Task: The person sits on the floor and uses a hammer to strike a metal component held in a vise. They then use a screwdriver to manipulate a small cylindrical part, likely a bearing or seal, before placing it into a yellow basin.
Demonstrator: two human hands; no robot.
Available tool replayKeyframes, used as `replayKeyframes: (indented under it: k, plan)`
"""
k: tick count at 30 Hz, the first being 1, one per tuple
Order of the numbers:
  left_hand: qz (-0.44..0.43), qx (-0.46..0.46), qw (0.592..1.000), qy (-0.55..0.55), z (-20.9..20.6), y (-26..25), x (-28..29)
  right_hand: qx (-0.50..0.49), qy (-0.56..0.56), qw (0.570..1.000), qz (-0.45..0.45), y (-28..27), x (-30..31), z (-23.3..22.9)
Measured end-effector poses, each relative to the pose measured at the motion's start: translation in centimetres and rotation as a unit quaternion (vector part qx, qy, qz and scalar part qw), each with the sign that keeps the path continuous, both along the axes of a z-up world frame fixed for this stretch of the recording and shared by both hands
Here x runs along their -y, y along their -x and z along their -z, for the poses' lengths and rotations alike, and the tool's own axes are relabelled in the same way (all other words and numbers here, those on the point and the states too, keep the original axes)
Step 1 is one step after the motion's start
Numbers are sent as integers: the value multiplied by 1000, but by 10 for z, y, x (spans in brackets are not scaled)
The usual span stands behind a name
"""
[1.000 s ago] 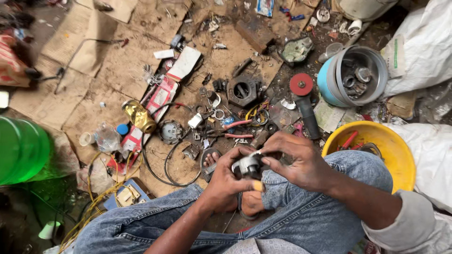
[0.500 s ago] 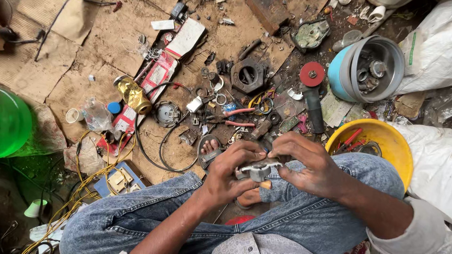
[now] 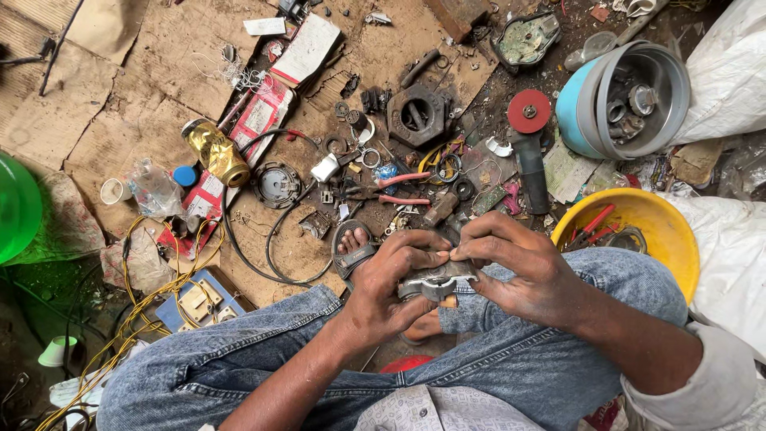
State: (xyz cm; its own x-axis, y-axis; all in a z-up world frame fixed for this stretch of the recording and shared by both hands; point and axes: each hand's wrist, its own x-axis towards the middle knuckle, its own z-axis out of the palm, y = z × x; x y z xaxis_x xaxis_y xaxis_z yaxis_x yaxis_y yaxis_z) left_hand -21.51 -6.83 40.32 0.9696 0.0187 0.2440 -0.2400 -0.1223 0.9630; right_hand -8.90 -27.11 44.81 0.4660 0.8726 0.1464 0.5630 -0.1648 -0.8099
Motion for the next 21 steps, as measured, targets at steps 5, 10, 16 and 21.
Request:
replayKeyframes:
  k: [5,10,16,21]
  plan:
    - [-2,-24,999,26,5,2,2,-11,5,1000,-12,-2,-2,3]
    - [-35,-129,986,97,20,10,16,-55,51,997,15,4,-5,6]
    - [-142,-145,955,217,55,14,34,-115,99,988,28,12,-11,18]
    - [-205,-195,947,155,72,18,40,-142,140,980,14,18,-12,30]
